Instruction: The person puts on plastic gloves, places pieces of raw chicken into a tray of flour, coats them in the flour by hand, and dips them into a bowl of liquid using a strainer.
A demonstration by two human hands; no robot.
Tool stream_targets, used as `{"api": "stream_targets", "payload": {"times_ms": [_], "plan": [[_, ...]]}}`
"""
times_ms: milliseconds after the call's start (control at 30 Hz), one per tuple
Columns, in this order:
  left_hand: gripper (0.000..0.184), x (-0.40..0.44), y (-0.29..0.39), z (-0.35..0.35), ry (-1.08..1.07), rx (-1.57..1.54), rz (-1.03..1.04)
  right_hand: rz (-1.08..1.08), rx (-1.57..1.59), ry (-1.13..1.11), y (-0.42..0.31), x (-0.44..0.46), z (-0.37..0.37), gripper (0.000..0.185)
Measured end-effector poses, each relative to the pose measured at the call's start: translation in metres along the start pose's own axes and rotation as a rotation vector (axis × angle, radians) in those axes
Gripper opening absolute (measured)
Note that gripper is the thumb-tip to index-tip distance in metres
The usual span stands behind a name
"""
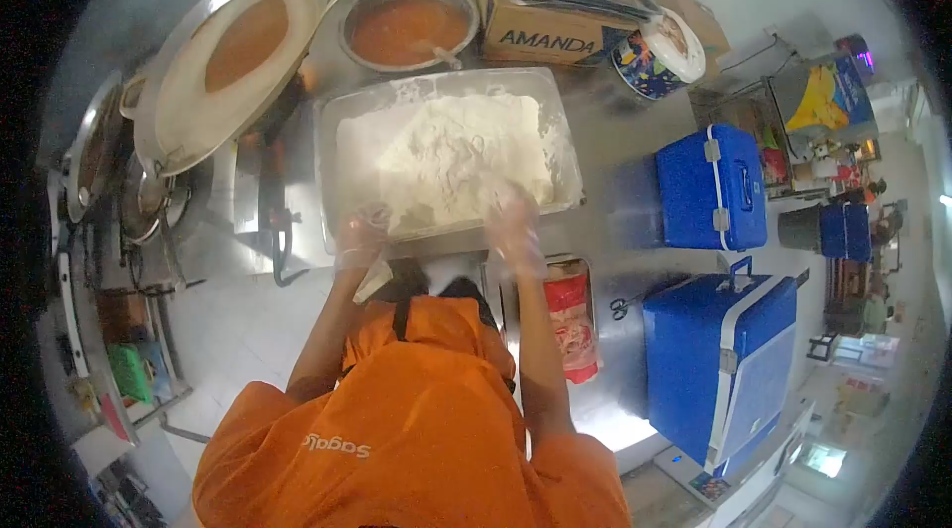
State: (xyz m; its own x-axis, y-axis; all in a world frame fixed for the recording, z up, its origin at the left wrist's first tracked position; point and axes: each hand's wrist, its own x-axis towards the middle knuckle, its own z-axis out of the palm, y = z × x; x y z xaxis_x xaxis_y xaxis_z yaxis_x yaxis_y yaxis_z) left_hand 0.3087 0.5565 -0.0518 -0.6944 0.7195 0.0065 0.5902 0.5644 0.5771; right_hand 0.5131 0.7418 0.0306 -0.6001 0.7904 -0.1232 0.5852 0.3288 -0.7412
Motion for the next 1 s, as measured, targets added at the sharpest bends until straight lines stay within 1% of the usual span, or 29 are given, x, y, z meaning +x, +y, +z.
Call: {"api": "stream_targets", "payload": {"times_ms": [33, 100, 133, 200, 300, 333, 367, 433, 467, 500, 533, 567, 633, 667, 733, 767, 800, 867, 900, 933, 967, 1000], "plan": [[0.017, -0.005, -0.007, 0.005, 0.011, -0.018, -0.016, 0.094, -0.015, -0.110, -0.020, 0.016, 0.003, 0.043], [0.021, -0.005, -0.011, 0.017, 0.055, -0.048, -0.038, 0.052, -0.250, -0.075, -0.017, 0.054, 0.031, 0.058], [0.023, -0.005, -0.003, 0.010, 0.023, 0.016, -0.046, 0.030, -0.365, -0.054, -0.012, 0.074, 0.048, 0.066], [0.027, -0.006, 0.022, -0.013, -0.043, 0.145, -0.062, -0.009, -0.496, -0.073, 0.034, 0.118, 0.093, 0.065], [0.026, -0.006, 0.023, -0.008, 0.001, -0.019, -0.011, -0.107, -0.575, -0.069, 0.119, 0.173, 0.177, 0.066], [0.022, -0.012, 0.016, 0.002, 0.039, 0.066, 0.021, -0.173, -0.602, -0.013, 0.126, 0.176, 0.192, 0.061], [0.020, -0.013, 0.015, 0.001, 0.064, 0.033, 0.049, -0.240, -0.624, 0.039, 0.131, 0.175, 0.205, 0.057], [0.017, -0.014, 0.015, -0.001, 0.116, -0.022, 0.104, -0.349, -0.652, 0.116, 0.125, 0.168, 0.220, 0.055], [0.016, -0.014, 0.016, -0.001, 0.060, 0.019, 0.042, -0.388, -0.665, 0.141, 0.123, 0.165, 0.227, 0.055], [0.015, -0.012, 0.018, -0.001, -0.005, 0.062, -0.014, -0.389, -0.678, 0.141, 0.110, 0.157, 0.210, 0.053], [0.014, -0.011, 0.019, -0.003, -0.071, 0.104, -0.064, -0.460, -0.658, 0.215, 0.131, 0.159, 0.202, 0.051], [0.014, -0.011, 0.018, -0.003, -0.031, 0.118, -0.054, -0.531, -0.641, 0.290, 0.153, 0.162, 0.195, 0.049], [0.013, -0.011, 0.020, 0.000, 0.055, 0.134, -0.018, -0.540, -0.741, 0.363, 0.216, 0.179, 0.195, 0.045], [0.014, -0.013, 0.023, -0.004, 0.128, 0.113, 0.003, -0.399, -0.893, 0.275, 0.229, 0.180, 0.186, 0.044], [0.015, -0.012, 0.030, -0.008, 0.153, 0.088, -0.032, -0.404, -0.959, 0.194, 0.240, 0.178, 0.176, 0.042], [0.016, -0.012, 0.033, -0.009, 0.163, 0.075, -0.046, -0.356, -0.894, 0.113, 0.246, 0.179, 0.171, 0.042], [0.017, -0.014, 0.036, -0.008, 0.142, 0.148, -0.117, -0.314, -0.770, 0.018, 0.220, 0.171, 0.166, 0.043], [0.023, -0.025, 0.018, 0.006, -0.052, 0.335, -0.265, -0.240, -0.561, -0.093, 0.171, 0.151, 0.163, 0.045], [0.028, -0.023, 0.011, 0.015, -0.145, 0.432, -0.285, -0.217, -0.486, -0.102, 0.152, 0.142, 0.172, 0.046], [0.026, -0.024, 0.016, 0.006, -0.059, 0.420, -0.137, -0.189, -0.434, -0.082, 0.137, 0.139, 0.183, 0.047], [0.030, -0.023, 0.008, 0.019, 0.234, 0.300, -0.038, -0.150, -0.408, -0.049, 0.126, 0.140, 0.193, 0.048], [0.033, -0.021, 0.021, 0.008, 0.259, 0.282, 0.042, -0.100, -0.379, -0.032, 0.118, 0.143, 0.198, 0.050]]}}
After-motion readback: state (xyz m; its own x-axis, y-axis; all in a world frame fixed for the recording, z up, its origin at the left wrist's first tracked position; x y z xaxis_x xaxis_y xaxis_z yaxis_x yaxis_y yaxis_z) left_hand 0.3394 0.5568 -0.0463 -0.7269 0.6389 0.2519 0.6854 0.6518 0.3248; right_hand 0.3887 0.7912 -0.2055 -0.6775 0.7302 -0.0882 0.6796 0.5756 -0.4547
